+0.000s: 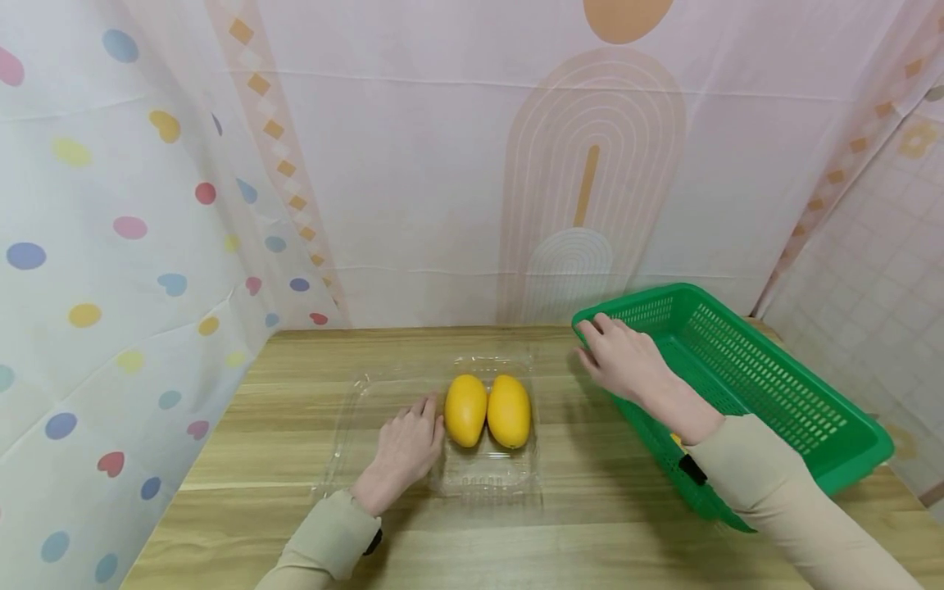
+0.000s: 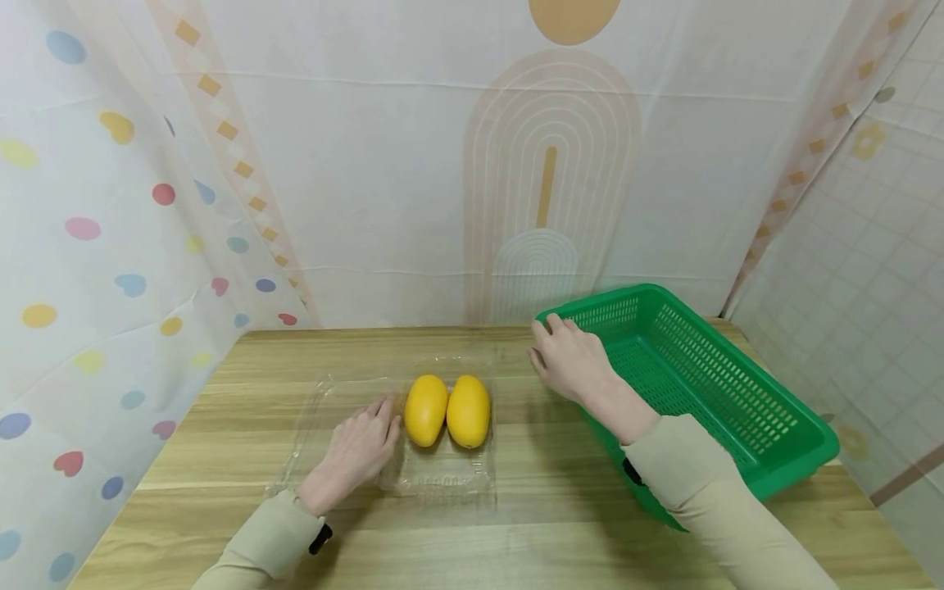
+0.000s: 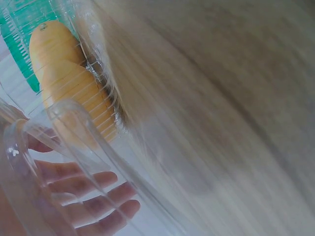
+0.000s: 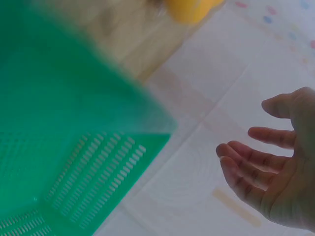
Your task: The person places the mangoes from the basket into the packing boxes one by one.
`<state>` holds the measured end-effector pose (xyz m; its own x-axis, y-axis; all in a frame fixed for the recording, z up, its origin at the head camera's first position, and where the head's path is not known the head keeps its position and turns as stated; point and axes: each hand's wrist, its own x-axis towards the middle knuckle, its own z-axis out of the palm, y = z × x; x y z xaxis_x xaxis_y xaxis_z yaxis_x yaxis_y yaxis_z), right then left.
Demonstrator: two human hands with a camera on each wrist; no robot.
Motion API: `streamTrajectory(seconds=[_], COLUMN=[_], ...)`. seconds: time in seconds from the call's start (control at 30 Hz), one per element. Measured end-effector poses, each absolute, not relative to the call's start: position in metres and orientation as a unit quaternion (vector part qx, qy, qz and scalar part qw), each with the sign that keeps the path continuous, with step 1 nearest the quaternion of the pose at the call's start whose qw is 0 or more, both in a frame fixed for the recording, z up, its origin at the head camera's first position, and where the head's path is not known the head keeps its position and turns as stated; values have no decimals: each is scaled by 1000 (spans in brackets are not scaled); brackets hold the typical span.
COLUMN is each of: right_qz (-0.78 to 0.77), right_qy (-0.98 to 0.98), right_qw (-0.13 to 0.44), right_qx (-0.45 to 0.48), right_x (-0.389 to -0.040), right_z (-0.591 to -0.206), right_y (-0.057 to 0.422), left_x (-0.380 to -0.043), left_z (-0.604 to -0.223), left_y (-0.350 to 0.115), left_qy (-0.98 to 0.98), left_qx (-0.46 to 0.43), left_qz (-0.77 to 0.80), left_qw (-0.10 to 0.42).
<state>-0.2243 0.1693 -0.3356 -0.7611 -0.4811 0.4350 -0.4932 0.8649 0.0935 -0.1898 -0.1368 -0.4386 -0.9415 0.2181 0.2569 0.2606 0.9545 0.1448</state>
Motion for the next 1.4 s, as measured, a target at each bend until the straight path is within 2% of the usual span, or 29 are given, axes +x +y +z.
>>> streamTrajectory(seconds=[0.3,0.43,1.0,1.4], right_qz=[5,-4,-71,-30], right_qy=[-947,-953,-960,-948], right_qw=[207,178,-49,-197], right_qx=[244,246,265,248], right_x=[-228,-229,-227,-223], right_z=[-338,-342,-352,-350], right_y=[193,205,242,253], left_x=[-190,-190,-190,-190], left_z=[-439,-439,-438,-440], left_y=[-137,-137,-137,-138], left_qy=[-981,-981,-981,-979], left_qx=[-124,-124,-122,-127], left_qz=[-89,-87,-87,-82], left_qw=[122,123,119,138])
